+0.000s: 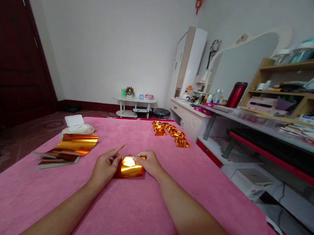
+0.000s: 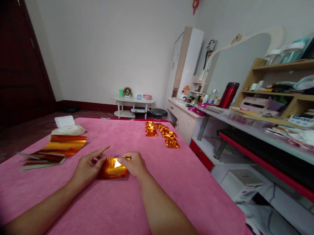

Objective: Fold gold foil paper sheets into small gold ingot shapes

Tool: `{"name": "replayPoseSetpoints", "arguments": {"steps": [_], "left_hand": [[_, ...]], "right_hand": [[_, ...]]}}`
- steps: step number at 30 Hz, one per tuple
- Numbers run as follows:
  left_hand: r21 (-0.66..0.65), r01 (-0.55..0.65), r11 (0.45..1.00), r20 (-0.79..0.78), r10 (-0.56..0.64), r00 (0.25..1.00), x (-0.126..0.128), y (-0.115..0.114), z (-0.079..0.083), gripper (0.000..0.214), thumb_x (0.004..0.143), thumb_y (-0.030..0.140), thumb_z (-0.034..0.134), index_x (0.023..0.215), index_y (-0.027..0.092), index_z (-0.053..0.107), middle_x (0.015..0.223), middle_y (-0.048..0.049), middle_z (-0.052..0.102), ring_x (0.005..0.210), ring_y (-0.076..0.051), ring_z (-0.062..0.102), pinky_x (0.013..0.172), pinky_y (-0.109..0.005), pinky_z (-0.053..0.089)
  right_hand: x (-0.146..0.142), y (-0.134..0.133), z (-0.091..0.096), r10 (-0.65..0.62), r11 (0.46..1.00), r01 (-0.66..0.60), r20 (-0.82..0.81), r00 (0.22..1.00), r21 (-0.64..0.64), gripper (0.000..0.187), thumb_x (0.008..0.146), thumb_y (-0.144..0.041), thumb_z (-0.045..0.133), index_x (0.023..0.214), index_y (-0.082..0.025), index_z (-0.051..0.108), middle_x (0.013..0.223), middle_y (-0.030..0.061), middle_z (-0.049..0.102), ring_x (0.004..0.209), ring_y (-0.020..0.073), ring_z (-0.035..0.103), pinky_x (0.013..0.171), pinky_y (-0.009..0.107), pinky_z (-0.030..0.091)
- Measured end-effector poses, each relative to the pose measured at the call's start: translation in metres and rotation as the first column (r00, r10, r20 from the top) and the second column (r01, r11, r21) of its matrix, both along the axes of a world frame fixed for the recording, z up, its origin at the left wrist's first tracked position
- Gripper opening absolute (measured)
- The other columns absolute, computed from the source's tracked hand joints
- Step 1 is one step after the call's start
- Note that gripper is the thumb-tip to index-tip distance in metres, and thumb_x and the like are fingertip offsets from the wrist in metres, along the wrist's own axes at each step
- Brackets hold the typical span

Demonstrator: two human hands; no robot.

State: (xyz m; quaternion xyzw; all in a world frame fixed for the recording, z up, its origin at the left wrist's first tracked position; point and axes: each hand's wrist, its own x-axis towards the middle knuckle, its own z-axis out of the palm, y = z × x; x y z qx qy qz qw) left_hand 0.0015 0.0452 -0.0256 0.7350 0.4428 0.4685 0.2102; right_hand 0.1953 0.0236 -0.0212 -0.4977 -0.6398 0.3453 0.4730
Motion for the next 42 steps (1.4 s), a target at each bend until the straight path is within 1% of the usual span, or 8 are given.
{"name": "replayPoseSetpoints", "arguments": {"steps": [4, 7, 11, 15, 20, 25, 33, 42], "left_hand": [[0.0, 0.03, 1.0, -0.008, -0.03, 1.0, 0.0, 0.0, 0.002, 0.04, 0.081, 0.026, 0.049, 0.119, 0.02, 0.061, 0.078, -0.0005, 0.063, 0.065, -0.013, 0.056, 0.061, -0.023, 0.044], [-0.019, 0.087, 0.996, -0.021, -0.087, 0.996, 0.0, -0.003, 0.008, 0.031, 0.082, 0.029, 0.049, 0.103, 0.019, 0.069, 0.077, -0.0025, 0.063, 0.068, -0.014, 0.057, 0.061, -0.024, 0.043], [-0.067, 0.168, 0.983, -0.027, -0.17, 0.985, 0.001, -0.008, 0.015, 0.028, 0.082, 0.036, 0.053, 0.089, 0.017, 0.072, 0.08, -0.0048, 0.065, 0.076, -0.017, 0.06, 0.067, -0.026, 0.045], [-0.041, 0.246, 0.969, -0.157, -0.249, 0.956, 0.002, -0.012, 0.02, 0.027, 0.083, 0.035, 0.051, 0.079, 0.018, 0.071, 0.076, -0.0042, 0.066, 0.073, -0.016, 0.059, 0.068, -0.026, 0.044], [0.129, 0.215, 0.968, -0.408, -0.146, 0.901, 0.004, -0.021, 0.029, 0.023, 0.082, 0.027, 0.049, 0.075, 0.021, 0.07, 0.072, -0.0022, 0.066, 0.072, -0.017, 0.057, 0.073, -0.03, 0.038], [0.204, 0.183, 0.962, -0.505, -0.057, 0.861, 0.005, -0.027, 0.032, 0.019, 0.08, 0.026, 0.05, 0.077, 0.022, 0.067, 0.076, -0.0026, 0.067, 0.077, -0.019, 0.055, 0.076, -0.034, 0.034], [0.184, 0.179, 0.966, -0.497, -0.066, 0.865, 0.003, -0.02, 0.028, 0.019, 0.082, 0.028, 0.048, 0.075, 0.022, 0.065, 0.076, -0.0007, 0.067, 0.077, -0.018, 0.057, 0.075, -0.032, 0.034], [0.152, 0.121, 0.981, -0.385, -0.054, 0.921, 0.001, -0.011, 0.019, 0.025, 0.081, 0.038, 0.052, 0.069, 0.02, 0.064, 0.072, -0.0013, 0.066, 0.07, -0.017, 0.059, 0.071, -0.028, 0.04]], "right_hand": [[0.001, -0.002, 0.0, -0.016, 1.0, 0.016, -0.002, 1.0, 0.001, 0.021, 0.071, -0.035, 0.064, 0.071, -0.016, 0.072, 0.066, 0.0002, 0.066, 0.061, 0.0129, 0.055, 0.055, 0.021, 0.04], [0.0, -0.003, 0.002, -0.033, 0.999, 0.033, -0.004, 0.999, 0.007, 0.019, 0.071, -0.034, 0.064, 0.07, -0.016, 0.072, 0.066, 0.0004, 0.066, 0.063, 0.0136, 0.056, 0.056, 0.021, 0.041], [-0.003, -0.007, 0.004, -0.02, 1.0, 0.02, 0.01, 1.0, 0.012, 0.018, 0.07, -0.033, 0.064, 0.07, -0.016, 0.071, 0.066, -0.0001, 0.066, 0.063, 0.0132, 0.056, 0.056, 0.02, 0.041], [-0.007, -0.01, 0.006, 0.038, 0.999, -0.039, 0.035, 0.999, 0.015, 0.018, 0.072, -0.031, 0.062, 0.071, -0.016, 0.072, 0.066, -0.0004, 0.066, 0.062, 0.0123, 0.056, 0.056, 0.02, 0.041], [-0.009, -0.01, 0.003, 0.058, 0.998, -0.06, 0.091, 0.994, 0.024, 0.018, 0.074, -0.031, 0.061, 0.074, -0.017, 0.072, 0.068, -0.0002, 0.067, 0.063, 0.013, 0.058, 0.058, 0.021, 0.042], [-0.01, -0.009, -0.001, 0.069, 0.995, -0.08, 0.158, 0.985, 0.063, 0.016, 0.075, -0.029, 0.061, 0.077, -0.019, 0.073, 0.071, -0.0003, 0.068, 0.067, 0.0134, 0.059, 0.061, 0.021, 0.042], [-0.011, -0.01, -0.001, 0.019, 0.984, -0.055, 0.207, 0.978, 0.17, 0.015, 0.077, -0.03, 0.061, 0.08, -0.022, 0.074, 0.075, -0.0005, 0.07, 0.07, 0.0126, 0.059, 0.065, 0.021, 0.042], [-0.01, -0.005, -0.004, 0.027, 0.989, -0.042, 0.108, 0.994, 0.14, 0.018, 0.076, -0.033, 0.062, 0.078, -0.019, 0.073, 0.073, 0.0006, 0.07, 0.068, 0.0134, 0.061, 0.062, 0.021, 0.043]]}}
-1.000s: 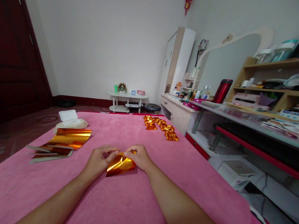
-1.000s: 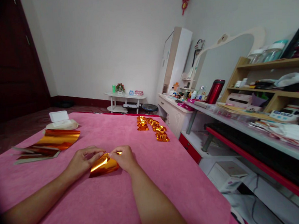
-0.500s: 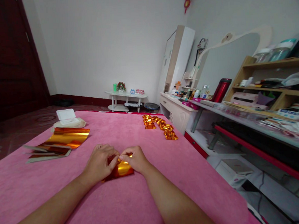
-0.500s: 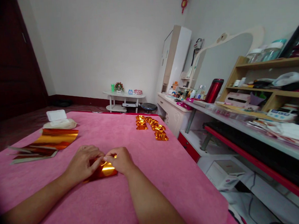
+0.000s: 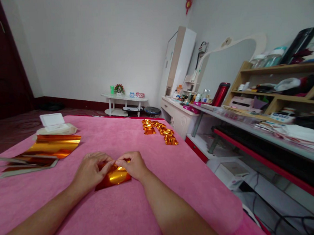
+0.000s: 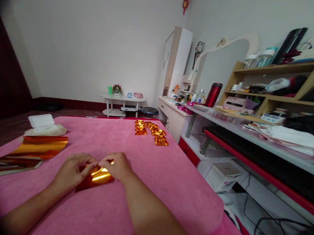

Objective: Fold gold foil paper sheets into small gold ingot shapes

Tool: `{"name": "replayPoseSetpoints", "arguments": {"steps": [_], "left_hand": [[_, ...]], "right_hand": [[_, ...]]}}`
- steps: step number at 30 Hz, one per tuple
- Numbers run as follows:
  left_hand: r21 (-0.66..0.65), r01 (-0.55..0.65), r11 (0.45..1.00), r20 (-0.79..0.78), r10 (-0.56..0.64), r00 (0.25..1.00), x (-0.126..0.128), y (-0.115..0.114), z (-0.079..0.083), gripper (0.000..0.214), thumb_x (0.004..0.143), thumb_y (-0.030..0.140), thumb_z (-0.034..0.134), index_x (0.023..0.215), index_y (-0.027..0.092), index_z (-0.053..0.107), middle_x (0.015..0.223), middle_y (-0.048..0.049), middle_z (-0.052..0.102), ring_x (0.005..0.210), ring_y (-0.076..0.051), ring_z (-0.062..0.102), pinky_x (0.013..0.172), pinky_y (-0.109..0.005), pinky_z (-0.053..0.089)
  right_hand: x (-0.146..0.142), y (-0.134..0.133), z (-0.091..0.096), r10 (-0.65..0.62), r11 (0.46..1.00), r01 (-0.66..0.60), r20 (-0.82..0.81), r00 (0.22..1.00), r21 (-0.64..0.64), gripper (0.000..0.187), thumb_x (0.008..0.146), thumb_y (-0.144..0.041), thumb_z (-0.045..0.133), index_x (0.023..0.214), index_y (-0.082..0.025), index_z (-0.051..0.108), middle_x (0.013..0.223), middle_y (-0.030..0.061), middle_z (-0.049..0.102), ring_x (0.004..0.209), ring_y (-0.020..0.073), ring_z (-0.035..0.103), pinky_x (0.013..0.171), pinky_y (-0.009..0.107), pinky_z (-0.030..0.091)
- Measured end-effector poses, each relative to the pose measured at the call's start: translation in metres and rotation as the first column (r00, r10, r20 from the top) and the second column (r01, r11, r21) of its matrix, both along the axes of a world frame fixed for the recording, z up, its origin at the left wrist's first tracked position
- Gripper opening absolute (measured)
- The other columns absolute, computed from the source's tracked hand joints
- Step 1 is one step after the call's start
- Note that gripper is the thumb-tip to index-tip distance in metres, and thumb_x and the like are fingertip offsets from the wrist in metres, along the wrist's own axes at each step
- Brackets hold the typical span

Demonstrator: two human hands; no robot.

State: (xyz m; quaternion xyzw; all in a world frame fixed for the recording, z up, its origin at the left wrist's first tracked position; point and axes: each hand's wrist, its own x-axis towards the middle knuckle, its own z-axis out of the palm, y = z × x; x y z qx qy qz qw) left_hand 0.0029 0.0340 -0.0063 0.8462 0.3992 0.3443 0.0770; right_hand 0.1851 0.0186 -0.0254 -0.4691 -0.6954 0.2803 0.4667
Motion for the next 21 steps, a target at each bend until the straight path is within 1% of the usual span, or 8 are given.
{"name": "replayPoseSetpoints", "arguments": {"steps": [5, 9, 15, 18, 21], "left_hand": [[-0.058, -0.009, 0.998, 0.107, 0.015, 0.994, 0.0, 0.003, -0.001, 0.026, 0.081, 0.038, 0.051, 0.069, 0.019, 0.064, 0.071, -0.0018, 0.067, 0.069, -0.017, 0.059, 0.068, -0.025, 0.043], [-0.088, -0.046, 0.995, 0.175, 0.061, 0.983, -0.002, 0.004, 0.0, 0.026, 0.079, 0.039, 0.052, 0.07, 0.019, 0.064, 0.073, -0.0019, 0.068, 0.071, -0.017, 0.06, 0.069, -0.025, 0.045], [-0.212, -0.085, 0.974, 0.313, 0.15, 0.938, -0.008, 0.006, -0.002, 0.026, 0.08, 0.039, 0.052, 0.07, 0.018, 0.062, 0.068, -0.0003, 0.065, 0.066, -0.016, 0.06, 0.063, -0.023, 0.046], [-0.201, -0.107, 0.974, 0.331, 0.171, 0.928, -0.007, 0.003, 0.0, 0.026, 0.08, 0.041, 0.051, 0.071, 0.018, 0.062, 0.07, -0.0001, 0.065, 0.068, -0.016, 0.06, 0.064, -0.022, 0.046], [-0.178, -0.076, 0.981, 0.332, 0.132, 0.934, -0.003, -0.001, 0.004, 0.027, 0.081, 0.042, 0.051, 0.08, 0.018, 0.062, 0.08, -0.0014, 0.067, 0.078, -0.018, 0.061, 0.071, -0.024, 0.047]], "right_hand": [[0.001, 0.0, 0.006, -0.012, 0.999, 0.008, -0.105, 0.994, -0.036, 0.015, 0.073, -0.027, 0.062, 0.075, -0.018, 0.073, 0.071, 0.0008, 0.07, 0.065, 0.0135, 0.06, 0.06, 0.021, 0.044], [0.005, 0.0, 0.011, -0.045, 0.998, 0.038, -0.19, 0.981, -0.041, 0.013, 0.071, -0.026, 0.063, 0.07, -0.016, 0.072, 0.066, 0.0004, 0.067, 0.061, 0.0132, 0.058, 0.058, 0.022, 0.043], [0.01, 0.005, 0.009, -0.08, 0.996, 0.07, -0.211, 0.974, -0.057, 0.018, 0.07, -0.031, 0.064, 0.068, -0.015, 0.072, 0.065, 0.0014, 0.067, 0.061, 0.014, 0.057, 0.057, 0.022, 0.043], [0.009, 0.004, 0.009, -0.075, 0.996, 0.063, -0.213, 0.974, -0.063, 0.018, 0.07, -0.031, 0.064, 0.068, -0.015, 0.072, 0.065, 0.0015, 0.067, 0.06, 0.014, 0.057, 0.057, 0.022, 0.043], [0.007, 0.002, 0.01, -0.06, 0.997, 0.047, -0.217, 0.974, -0.064, 0.016, 0.069, -0.029, 0.064, 0.067, -0.015, 0.072, 0.063, 0.0006, 0.066, 0.058, 0.0131, 0.056, 0.056, 0.022, 0.042]]}}
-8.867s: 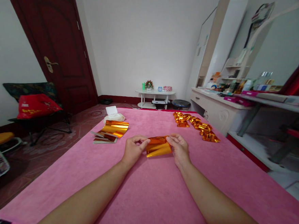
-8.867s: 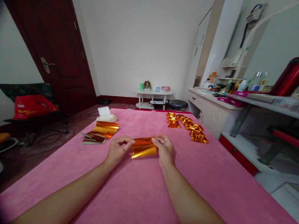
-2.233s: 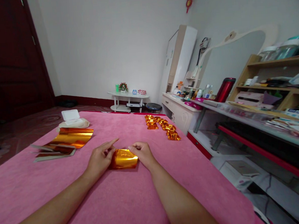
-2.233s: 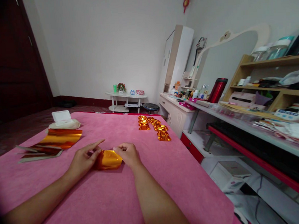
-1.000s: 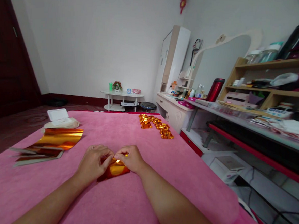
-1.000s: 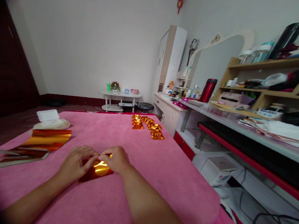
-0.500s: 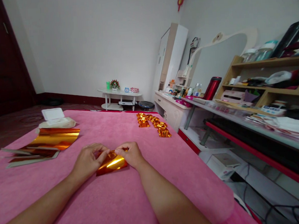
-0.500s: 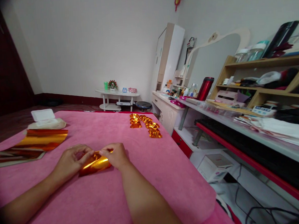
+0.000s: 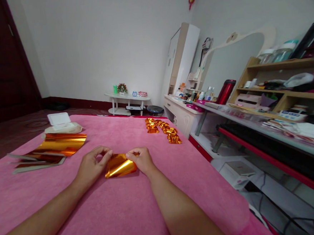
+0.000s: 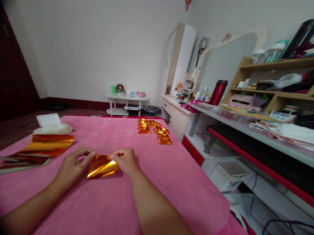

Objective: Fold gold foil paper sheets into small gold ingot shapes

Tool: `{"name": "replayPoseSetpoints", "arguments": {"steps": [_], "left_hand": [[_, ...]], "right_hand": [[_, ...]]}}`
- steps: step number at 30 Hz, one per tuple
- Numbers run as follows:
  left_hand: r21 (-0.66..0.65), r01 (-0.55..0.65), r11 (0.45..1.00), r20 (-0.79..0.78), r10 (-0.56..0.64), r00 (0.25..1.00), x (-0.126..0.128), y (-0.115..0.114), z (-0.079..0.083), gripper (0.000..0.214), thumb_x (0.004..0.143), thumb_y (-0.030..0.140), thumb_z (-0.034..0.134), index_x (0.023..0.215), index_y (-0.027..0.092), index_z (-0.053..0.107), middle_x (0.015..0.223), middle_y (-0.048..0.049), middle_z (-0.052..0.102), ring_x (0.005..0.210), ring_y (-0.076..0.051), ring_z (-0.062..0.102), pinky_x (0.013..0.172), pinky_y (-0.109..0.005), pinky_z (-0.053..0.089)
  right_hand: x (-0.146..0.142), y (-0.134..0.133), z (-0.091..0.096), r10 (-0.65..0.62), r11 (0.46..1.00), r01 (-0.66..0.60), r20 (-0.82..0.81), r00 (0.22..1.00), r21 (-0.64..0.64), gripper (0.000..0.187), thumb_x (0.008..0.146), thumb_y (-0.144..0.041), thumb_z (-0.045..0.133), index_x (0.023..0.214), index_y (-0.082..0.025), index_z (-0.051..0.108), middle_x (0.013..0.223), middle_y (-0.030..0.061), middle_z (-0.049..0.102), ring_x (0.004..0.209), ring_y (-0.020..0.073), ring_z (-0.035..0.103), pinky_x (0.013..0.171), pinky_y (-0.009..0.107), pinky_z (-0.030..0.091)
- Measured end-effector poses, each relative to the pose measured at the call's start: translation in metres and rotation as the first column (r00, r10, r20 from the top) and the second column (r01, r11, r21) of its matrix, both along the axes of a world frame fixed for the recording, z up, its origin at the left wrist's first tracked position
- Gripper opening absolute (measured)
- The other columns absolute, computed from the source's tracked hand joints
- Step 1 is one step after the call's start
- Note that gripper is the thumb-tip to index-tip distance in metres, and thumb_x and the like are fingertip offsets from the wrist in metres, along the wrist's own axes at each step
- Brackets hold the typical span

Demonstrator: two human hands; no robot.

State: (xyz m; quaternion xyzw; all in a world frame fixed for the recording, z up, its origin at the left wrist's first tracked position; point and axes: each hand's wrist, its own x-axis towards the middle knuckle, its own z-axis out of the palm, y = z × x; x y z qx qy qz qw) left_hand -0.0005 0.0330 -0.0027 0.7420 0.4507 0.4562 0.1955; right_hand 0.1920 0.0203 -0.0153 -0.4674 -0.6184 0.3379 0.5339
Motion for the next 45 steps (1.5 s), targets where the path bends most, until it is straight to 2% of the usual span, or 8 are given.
{"name": "replayPoseSetpoints", "arguments": {"steps": [8, 18, 26, 32, 38, 41, 43, 45], "left_hand": [[-0.141, 0.166, 0.976, 0.028, -0.163, 0.986, 0.007, -0.002, -0.004, 0.029, 0.081, 0.042, 0.052, 0.074, 0.018, 0.066, 0.074, -0.0029, 0.069, 0.072, -0.018, 0.062, 0.067, -0.026, 0.047], [0.08, 0.165, 0.983, -0.216, -0.145, 0.966, 0.009, -0.005, 0.0, 0.026, 0.082, 0.035, 0.05, 0.068, 0.019, 0.066, 0.069, -0.0011, 0.067, 0.067, -0.016, 0.06, 0.068, -0.026, 0.044], [-0.054, 0.022, 0.998, 0.016, -0.021, 1.0, 0.002, 0.004, -0.008, 0.025, 0.078, 0.038, 0.053, 0.069, 0.018, 0.065, 0.073, -0.0017, 0.069, 0.07, -0.017, 0.063, 0.066, -0.023, 0.048], [-0.106, -0.017, 0.994, 0.003, 0.017, 1.0, 0.001, 0.006, -0.008, 0.027, 0.076, 0.041, 0.054, 0.07, 0.018, 0.067, 0.075, -0.0012, 0.07, 0.073, -0.017, 0.064, 0.068, -0.022, 0.048], [-0.126, -0.327, 0.936, -0.091, 0.318, 0.944, -0.02, 0.017, -0.002, 0.032, 0.075, 0.045, 0.053, 0.077, 0.018, 0.069, 0.071, -0.0001, 0.07, 0.067, -0.019, 0.062, 0.058, -0.024, 0.043], [-0.14, -0.289, 0.947, -0.104, 0.276, 0.955, -0.02, 0.019, -0.003, 0.033, 0.075, 0.047, 0.052, 0.076, 0.018, 0.069, 0.07, 0.0006, 0.069, 0.066, -0.018, 0.062, 0.058, -0.023, 0.042], [-0.143, -0.209, 0.967, -0.082, 0.199, 0.977, -0.015, 0.017, -0.006, 0.033, 0.076, 0.047, 0.052, 0.076, 0.018, 0.068, 0.072, 0.0007, 0.07, 0.067, -0.017, 0.062, 0.06, -0.022, 0.044], [-0.133, -0.142, 0.981, -0.068, 0.134, 0.989, -0.01, 0.015, -0.009, 0.033, 0.077, 0.047, 0.052, 0.077, 0.019, 0.068, 0.076, 0.0004, 0.071, 0.071, -0.017, 0.063, 0.064, -0.021, 0.045]], "right_hand": [[-0.005, -0.004, -0.002, 0.031, 0.999, -0.03, 0.103, 0.994, -0.012, 0.016, 0.073, -0.029, 0.061, 0.072, -0.018, 0.072, 0.067, -0.0004, 0.068, 0.062, 0.0134, 0.058, 0.058, 0.022, 0.043], [-0.017, -0.01, 0.0, -0.117, 0.993, 0.109, 0.361, 0.925, 0.043, 0.015, 0.072, -0.026, 0.057, 0.071, -0.024, 0.072, 0.067, -0.0034, 0.067, 0.065, 0.0132, 0.058, 0.058, 0.021, 0.041], [0.003, 0.001, 0.0, -0.161, 0.986, 0.163, 0.312, 0.936, 0.02, 0.014, 0.065, -0.021, 0.055, 0.065, -0.02, 0.07, 0.062, -0.0031, 0.066, 0.062, 0.0121, 0.058, 0.055, 0.019, 0.04], [0.008, 0.003, -0.004, -0.222, 0.975, 0.222, 0.268, 0.937, 0.031, 0.01, 0.063, -0.022, 0.058, 0.06, -0.02, 0.067, 0.058, -0.0042, 0.063, 0.059, 0.0115, 0.055, 0.053, 0.019, 0.037], [0.025, 0.009, 0.001, -0.364, 0.931, 0.361, 0.13, 0.922, 0.046, 0.018, 0.07, -0.025, 0.052, 0.055, -0.017, 0.059, 0.052, -0.0049, 0.051, 0.055, 0.0105, 0.049, 0.051, 0.019, 0.034], [0.019, 0.01, 0.004, -0.335, 0.941, 0.329, 0.086, 0.938, 0.076, 0.017, 0.075, -0.029, 0.052, 0.074, -0.017, 0.064, 0.071, -0.0027, 0.061, 0.066, 0.0106, 0.054, 0.059, 0.018, 0.04], [0.008, 0.009, 0.003, -0.231, 0.97, 0.227, 0.035, 0.972, 0.086, 0.023, 0.073, -0.03, 0.058, 0.092, -0.019, 0.064, 0.086, -0.0009, 0.064, 0.072, 0.0105, 0.056, 0.065, 0.019, 0.043], [-0.003, 0.007, 0.002, -0.115, 0.993, 0.114, 0.012, 0.993, 0.042, 0.023, 0.071, -0.028, 0.062, 0.092, -0.018, 0.065, 0.081, -0.0006, 0.064, 0.068, 0.0103, 0.056, 0.061, 0.019, 0.043]]}}
